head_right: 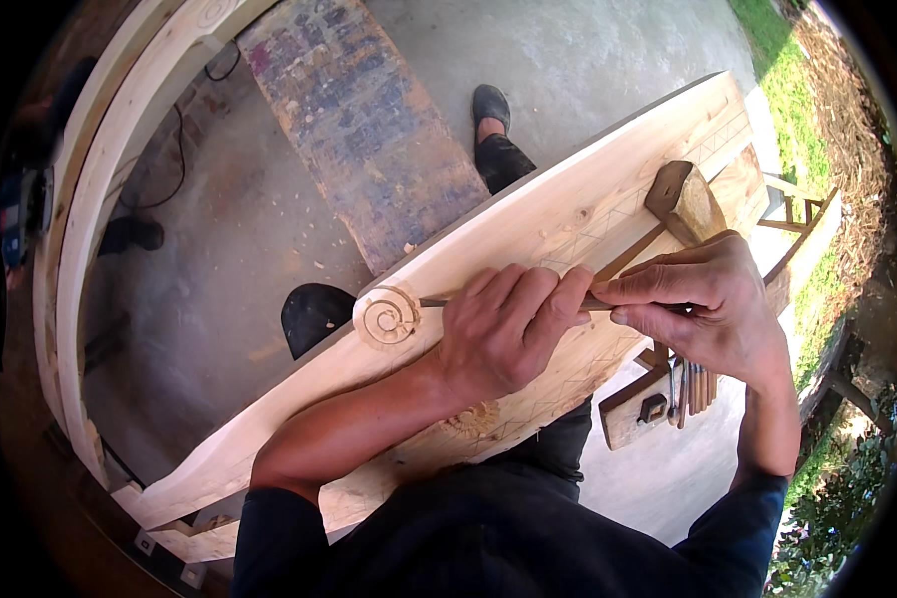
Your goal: The person carves decorative spiral patterns into the surface of wooden planks using a chisel and a wooden mallet.
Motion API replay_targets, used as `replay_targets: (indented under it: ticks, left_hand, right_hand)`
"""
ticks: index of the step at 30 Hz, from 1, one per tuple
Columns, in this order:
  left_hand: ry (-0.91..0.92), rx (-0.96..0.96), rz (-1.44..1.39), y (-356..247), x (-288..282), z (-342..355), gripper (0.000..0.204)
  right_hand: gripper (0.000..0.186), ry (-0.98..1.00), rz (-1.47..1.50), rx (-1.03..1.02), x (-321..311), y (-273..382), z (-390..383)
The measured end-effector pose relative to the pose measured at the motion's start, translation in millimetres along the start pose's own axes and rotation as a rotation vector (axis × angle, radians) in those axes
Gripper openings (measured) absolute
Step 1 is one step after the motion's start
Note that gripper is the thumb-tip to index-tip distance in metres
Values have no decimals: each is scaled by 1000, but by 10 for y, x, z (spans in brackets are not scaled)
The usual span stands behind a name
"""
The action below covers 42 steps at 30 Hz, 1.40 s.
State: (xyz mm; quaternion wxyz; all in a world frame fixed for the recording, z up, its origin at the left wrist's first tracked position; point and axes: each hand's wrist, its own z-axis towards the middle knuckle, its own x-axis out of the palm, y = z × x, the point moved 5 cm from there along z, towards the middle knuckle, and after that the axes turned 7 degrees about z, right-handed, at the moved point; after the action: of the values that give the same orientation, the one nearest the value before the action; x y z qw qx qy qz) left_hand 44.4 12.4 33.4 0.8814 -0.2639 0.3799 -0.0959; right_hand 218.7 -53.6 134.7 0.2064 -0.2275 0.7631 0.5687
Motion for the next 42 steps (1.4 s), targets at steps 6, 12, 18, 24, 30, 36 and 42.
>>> replay_targets:
  ticks: [6,12,18,24,30,36,42]
  left_hand:
    - [14,-79,-21,62,30,-17,46]
    - [20,-126,20,100,84,30,45]
    - [70,139,241,-189,-93,-83,38]
    - [101,119,46,-147,43,-92,41]
    - [94,96,3,-98,50,-86,44]
    - [52,36,-32,-75,31,-71,49]
    - [11,68,77,-90,26,-97,50]
  right_hand:
    - [20,19,-7,-94,-8,-48,237]
    - [18,65,124,18,-41,-302,341]
    - [21,99,199,26,46,-224,-98]
    - [20,-33,222,101,146,-311,-310]
    - [20,-27,168,53,139,-236,-226]
    - [20,-21,132,87,177,-133,-173]
    - [19,-43,131,16,224,-138,-167]
